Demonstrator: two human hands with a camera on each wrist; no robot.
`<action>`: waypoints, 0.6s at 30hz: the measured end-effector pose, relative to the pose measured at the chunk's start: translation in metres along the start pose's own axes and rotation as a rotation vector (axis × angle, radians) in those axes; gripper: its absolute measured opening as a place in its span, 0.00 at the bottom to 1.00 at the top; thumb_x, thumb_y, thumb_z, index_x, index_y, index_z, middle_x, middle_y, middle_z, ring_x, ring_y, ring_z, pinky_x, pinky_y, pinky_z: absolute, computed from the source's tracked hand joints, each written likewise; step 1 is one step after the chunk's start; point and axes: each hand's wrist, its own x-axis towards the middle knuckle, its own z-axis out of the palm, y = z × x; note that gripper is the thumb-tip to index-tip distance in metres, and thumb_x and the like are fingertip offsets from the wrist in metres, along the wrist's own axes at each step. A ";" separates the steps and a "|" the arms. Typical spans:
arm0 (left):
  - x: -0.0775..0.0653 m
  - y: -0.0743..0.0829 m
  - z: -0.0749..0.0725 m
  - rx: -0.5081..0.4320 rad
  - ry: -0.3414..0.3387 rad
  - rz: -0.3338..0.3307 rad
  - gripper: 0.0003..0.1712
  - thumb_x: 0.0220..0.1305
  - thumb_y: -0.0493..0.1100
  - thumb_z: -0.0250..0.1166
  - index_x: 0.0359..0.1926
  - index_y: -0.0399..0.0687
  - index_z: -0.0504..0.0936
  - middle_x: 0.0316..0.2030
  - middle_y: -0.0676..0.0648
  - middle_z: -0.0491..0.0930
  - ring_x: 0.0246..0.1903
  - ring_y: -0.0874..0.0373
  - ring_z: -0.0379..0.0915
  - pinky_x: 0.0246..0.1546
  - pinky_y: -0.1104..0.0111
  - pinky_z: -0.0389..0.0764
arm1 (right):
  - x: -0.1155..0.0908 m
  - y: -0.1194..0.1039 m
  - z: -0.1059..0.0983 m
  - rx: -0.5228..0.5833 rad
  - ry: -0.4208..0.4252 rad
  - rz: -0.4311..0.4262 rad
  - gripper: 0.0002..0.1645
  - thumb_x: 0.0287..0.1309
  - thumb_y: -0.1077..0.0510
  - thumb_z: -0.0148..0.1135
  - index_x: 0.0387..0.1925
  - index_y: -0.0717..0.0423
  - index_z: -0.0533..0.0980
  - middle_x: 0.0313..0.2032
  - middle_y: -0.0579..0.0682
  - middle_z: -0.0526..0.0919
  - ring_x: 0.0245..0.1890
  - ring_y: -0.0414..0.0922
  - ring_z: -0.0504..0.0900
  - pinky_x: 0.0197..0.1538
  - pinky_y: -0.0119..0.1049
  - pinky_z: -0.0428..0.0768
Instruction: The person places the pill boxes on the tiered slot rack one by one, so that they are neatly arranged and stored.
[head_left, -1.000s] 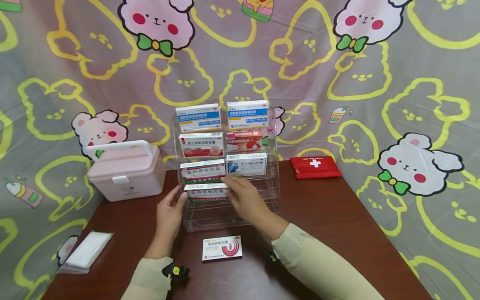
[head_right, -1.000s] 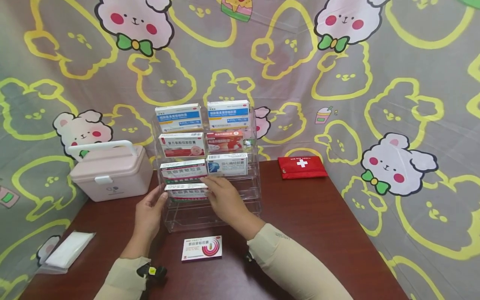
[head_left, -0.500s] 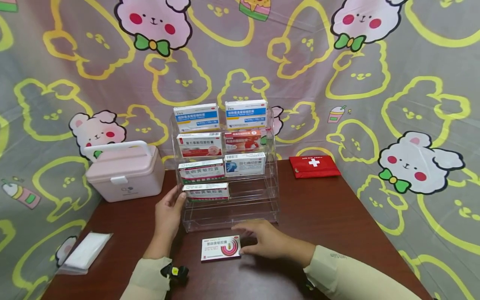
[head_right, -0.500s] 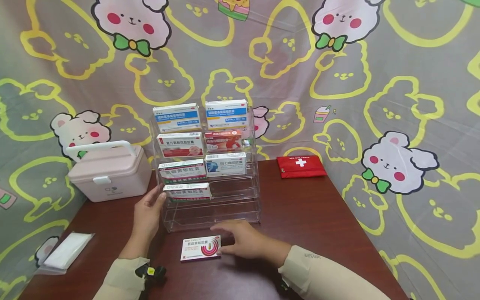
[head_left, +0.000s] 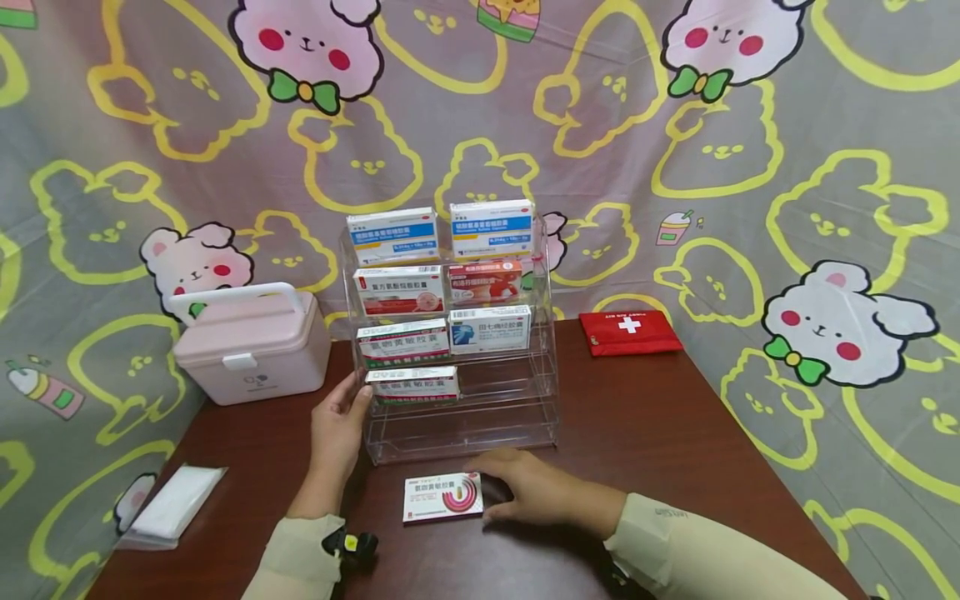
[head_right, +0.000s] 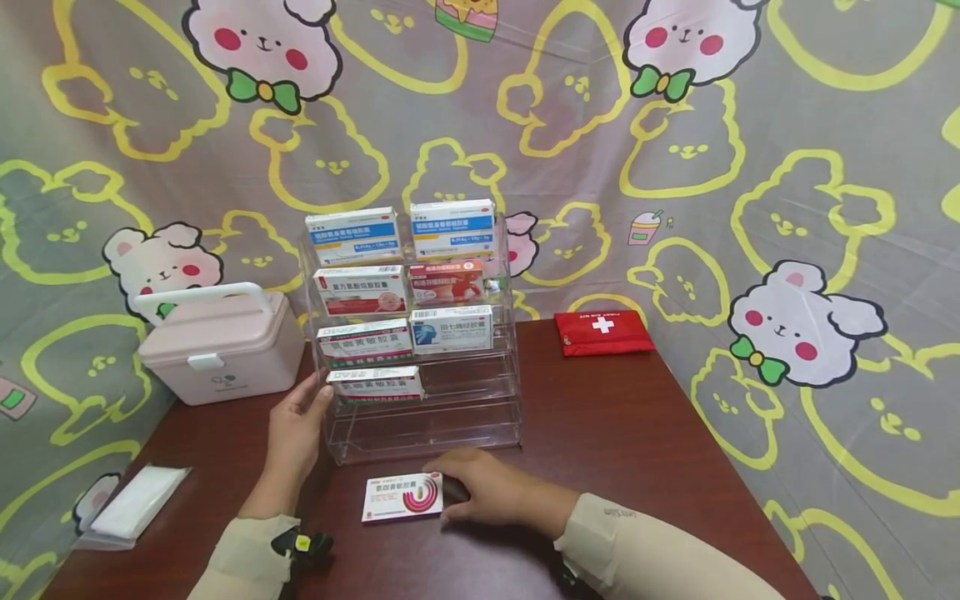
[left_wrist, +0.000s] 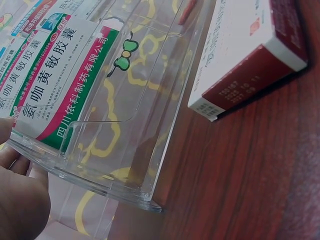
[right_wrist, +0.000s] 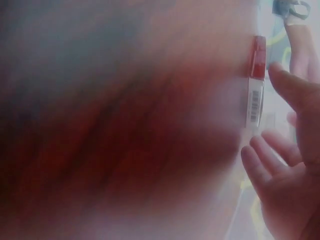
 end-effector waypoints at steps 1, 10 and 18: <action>0.000 0.000 0.000 0.005 -0.001 -0.002 0.29 0.72 0.40 0.65 0.70 0.36 0.72 0.68 0.40 0.75 0.65 0.61 0.72 0.57 0.84 0.75 | 0.001 0.000 0.001 -0.003 -0.004 0.001 0.44 0.51 0.38 0.77 0.68 0.43 0.73 0.62 0.41 0.79 0.65 0.42 0.76 0.69 0.41 0.76; 0.002 -0.001 -0.001 0.022 -0.009 -0.012 0.29 0.72 0.41 0.65 0.70 0.37 0.72 0.68 0.43 0.75 0.69 0.55 0.69 0.59 0.84 0.75 | 0.006 -0.001 0.007 -0.041 -0.015 -0.006 0.41 0.53 0.38 0.75 0.67 0.42 0.74 0.62 0.41 0.81 0.62 0.41 0.78 0.66 0.38 0.78; 0.001 0.000 0.000 0.009 0.000 -0.006 0.29 0.72 0.40 0.65 0.70 0.36 0.72 0.68 0.40 0.74 0.67 0.58 0.70 0.58 0.85 0.75 | 0.008 -0.003 0.006 -0.051 -0.016 -0.009 0.38 0.54 0.44 0.77 0.66 0.42 0.75 0.59 0.42 0.82 0.60 0.40 0.79 0.65 0.37 0.79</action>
